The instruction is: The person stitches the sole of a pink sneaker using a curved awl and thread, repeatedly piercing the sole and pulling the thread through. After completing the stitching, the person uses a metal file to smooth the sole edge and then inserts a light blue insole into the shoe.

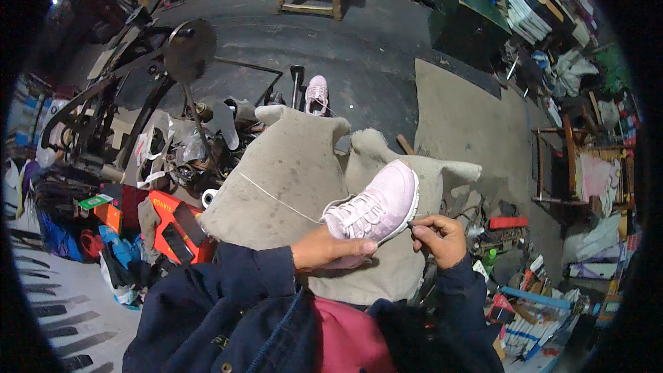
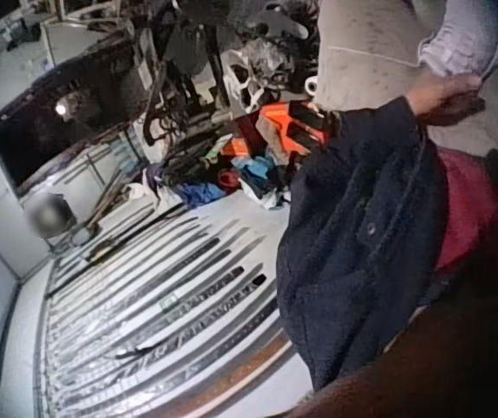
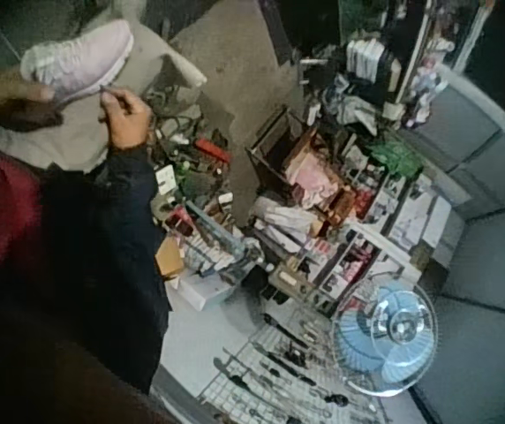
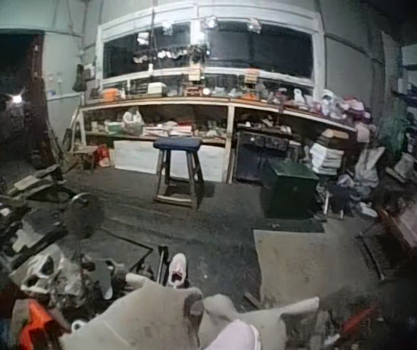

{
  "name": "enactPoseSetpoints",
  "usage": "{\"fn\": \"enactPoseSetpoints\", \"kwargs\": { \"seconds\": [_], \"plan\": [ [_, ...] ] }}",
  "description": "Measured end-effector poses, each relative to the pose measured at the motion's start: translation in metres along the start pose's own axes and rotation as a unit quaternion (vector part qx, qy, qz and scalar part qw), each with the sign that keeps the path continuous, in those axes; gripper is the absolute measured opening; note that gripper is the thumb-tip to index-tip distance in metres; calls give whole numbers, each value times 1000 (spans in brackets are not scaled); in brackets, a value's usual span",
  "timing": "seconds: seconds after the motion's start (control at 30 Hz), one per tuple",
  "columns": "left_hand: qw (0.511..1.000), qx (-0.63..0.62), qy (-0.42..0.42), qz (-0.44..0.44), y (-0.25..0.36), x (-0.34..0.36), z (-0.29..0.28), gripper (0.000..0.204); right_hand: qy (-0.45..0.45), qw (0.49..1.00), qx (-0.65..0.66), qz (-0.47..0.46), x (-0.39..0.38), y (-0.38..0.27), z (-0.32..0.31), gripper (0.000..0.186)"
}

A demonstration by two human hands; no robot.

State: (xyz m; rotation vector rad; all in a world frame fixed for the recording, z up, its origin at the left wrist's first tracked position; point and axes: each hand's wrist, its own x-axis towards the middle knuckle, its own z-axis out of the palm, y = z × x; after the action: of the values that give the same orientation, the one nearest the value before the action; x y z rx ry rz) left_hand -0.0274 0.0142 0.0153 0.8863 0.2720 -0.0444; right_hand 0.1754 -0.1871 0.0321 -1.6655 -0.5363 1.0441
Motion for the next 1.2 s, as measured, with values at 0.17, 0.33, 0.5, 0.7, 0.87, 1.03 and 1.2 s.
{"fn": "enactPoseSetpoints", "kwargs": {
  "seconds": [0.17, 0.33, 0.5, 0.7, 0.87, 1.03, 1.2],
  "plan": [
    [1000, -12, -15, -6, -3, 10, -2, 73, -65, 996, -43, 44, 11, -23, -14, 14],
    [976, 215, -25, 31, -2, 18, -4, 84, -114, 979, -142, 93, 27, -55, -19, 15],
    [945, 302, -30, 124, -3, 22, -5, 88, -118, 971, -201, 57, 31, -66, -15, 17],
    [961, 270, -14, 62, -4, 21, -15, 87, -33, 994, -101, 11, 15, -30, 1, 13],
    [964, 231, -7, 128, -8, 17, -15, 82, 15, 997, -79, -4, 6, -23, 9, 13],
    [972, 188, 33, 136, -12, 13, -9, 72, 46, 921, -361, -143, -1, -34, 24, 16],
    [978, 149, 40, 139, -15, 10, -10, 64, 71, 943, -318, -66, 2, -38, 34, 29]
  ]
}}
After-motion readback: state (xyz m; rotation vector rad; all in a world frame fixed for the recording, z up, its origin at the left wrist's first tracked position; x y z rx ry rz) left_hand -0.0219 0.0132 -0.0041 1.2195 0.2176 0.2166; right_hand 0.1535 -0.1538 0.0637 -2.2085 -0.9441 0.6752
